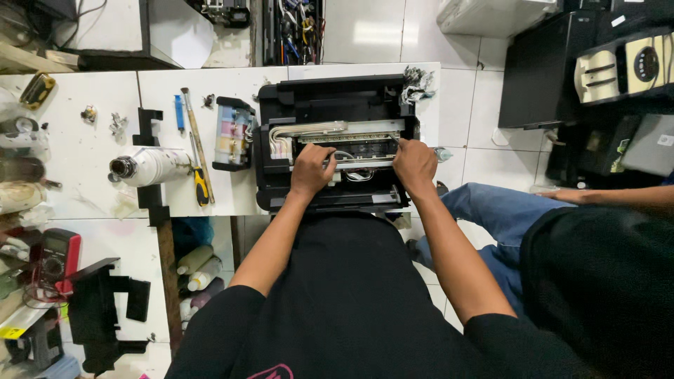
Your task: The person works on the internal components of a disassembled printer placed on a workbench. They use their hands to adjust and connect wires and parts inside the device throughout the clip.
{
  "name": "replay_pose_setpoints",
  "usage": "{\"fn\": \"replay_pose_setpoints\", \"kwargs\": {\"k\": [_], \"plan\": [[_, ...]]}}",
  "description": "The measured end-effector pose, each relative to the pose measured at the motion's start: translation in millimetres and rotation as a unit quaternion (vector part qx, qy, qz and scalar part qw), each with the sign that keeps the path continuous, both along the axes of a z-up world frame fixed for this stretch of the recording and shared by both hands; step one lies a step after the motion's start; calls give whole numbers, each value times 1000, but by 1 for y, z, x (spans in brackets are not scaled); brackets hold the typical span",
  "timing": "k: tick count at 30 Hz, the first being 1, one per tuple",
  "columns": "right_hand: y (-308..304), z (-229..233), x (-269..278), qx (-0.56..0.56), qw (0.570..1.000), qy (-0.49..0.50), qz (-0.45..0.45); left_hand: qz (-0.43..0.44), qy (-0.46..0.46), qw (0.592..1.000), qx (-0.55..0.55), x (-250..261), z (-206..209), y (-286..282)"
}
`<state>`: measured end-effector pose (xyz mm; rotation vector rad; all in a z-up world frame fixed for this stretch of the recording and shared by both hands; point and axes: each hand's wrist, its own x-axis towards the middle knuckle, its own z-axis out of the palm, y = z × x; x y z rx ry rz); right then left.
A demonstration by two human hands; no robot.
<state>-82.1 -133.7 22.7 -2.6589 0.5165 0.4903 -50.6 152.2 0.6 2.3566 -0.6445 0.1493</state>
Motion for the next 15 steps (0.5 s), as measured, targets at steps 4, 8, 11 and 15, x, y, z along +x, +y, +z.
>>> {"fn": "replay_pose_setpoints", "kwargs": {"k": [4,8,11,15], "plan": [[-1,13,-1,-21,1000,2,4,-3,19,1000,2,-1,4,2],[-4,22,-2,-30,999,13,9,-3,-12,1000,-12,-2,-13,3],[0,22,0,-47,999,13,16,1,-17,1000,-10,0,-21,4],[4,27,0,-54,998,11,12,3,-17,1000,-17,-1,-21,3]]}}
